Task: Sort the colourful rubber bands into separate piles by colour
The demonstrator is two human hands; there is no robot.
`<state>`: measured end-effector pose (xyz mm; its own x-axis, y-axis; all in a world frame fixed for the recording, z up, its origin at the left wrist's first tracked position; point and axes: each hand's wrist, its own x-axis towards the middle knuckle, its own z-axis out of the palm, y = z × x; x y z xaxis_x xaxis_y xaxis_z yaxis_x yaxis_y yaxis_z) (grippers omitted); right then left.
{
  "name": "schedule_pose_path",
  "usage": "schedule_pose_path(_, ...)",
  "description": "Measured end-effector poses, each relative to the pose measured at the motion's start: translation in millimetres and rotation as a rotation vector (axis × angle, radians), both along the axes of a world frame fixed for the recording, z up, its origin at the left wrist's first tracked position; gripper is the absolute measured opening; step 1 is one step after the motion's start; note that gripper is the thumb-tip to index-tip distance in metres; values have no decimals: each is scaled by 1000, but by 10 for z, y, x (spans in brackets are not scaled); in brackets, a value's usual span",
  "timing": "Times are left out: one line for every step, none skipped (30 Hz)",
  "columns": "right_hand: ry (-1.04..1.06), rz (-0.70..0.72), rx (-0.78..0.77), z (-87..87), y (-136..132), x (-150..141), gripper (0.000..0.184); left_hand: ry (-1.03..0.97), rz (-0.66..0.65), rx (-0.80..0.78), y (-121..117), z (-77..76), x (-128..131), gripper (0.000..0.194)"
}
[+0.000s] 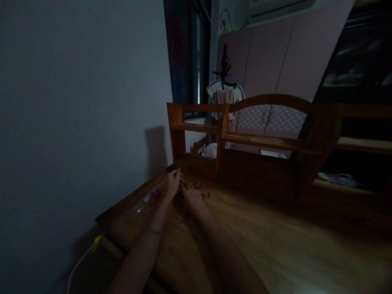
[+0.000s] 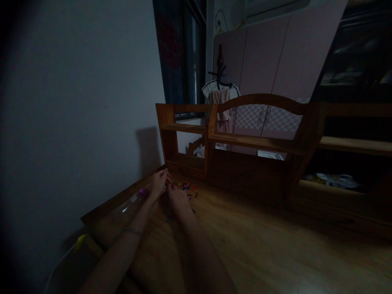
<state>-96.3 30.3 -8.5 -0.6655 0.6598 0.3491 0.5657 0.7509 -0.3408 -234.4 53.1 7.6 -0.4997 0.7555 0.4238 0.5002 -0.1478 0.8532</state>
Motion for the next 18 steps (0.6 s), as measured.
schedule_pose_path(15,-12,-13,8,22,8,52,10,11,-6,0,-1,-6,48)
schedule_pose_path(34,-21,-29,21,48,17,49,18,20,-13,-1,-1,-10,47)
schedule_pose_path(55,-27,-47,39,76,27,44,27,30,-23,-1,-2,-15,47)
schedule_pose_path(79,-29,-67,65,107,39,37,37,38,-33,-1,-3,-20,46)
schedule_pose_path(104,-28,-86,95,139,52,30,48,47,-44,-1,-4,-26,45)
schedule_pose_path(129,-22,-105,129,171,66,24,59,57,-55,-1,-6,-34,44)
schedule_pose_path(152,-10,-125,165,203,80,19,70,67,-66,-2,-8,-43,43)
schedule_pose_path(172,9,-145,201,233,94,18,80,77,-78,-2,-10,-54,42)
schedule_pose_path(190,31,-166,233,260,108,17,88,85,-93,-4,-14,-65,41)
schedule_pose_path(206,57,-187,262,285,120,17,95,90,-111,-7,-18,-74,39)
schedule_pose_path(222,83,-208,285,306,132,18,101,89,-131,-10,-23,-80,38)
schedule_pose_path(236,107,-228,303,326,143,20,105,83,-153,-15,-27,-81,36)
schedule_pose_path(250,127,-249,315,343,154,25,110,72,-175,-22,-29,-76,34)
schedule_pose_path(261,144,-268,322,360,165,29,116,57,-196,-31,-28,-66,31)
schedule_pose_path(270,158,-287,324,375,176,33,124,40,-213,-42,-24,-51,28)
schedule_pose_path(276,168,-303,324,390,188,37,134,24,-225,-56,-15,-32,25)
schedule_pose_path(282,174,-315,322,405,200,39,146,9,-233,-73,-1,-12,25)
schedule_pose_path(287,178,-325,319,418,213,41,161,-6,-237,-92,16,9,26)
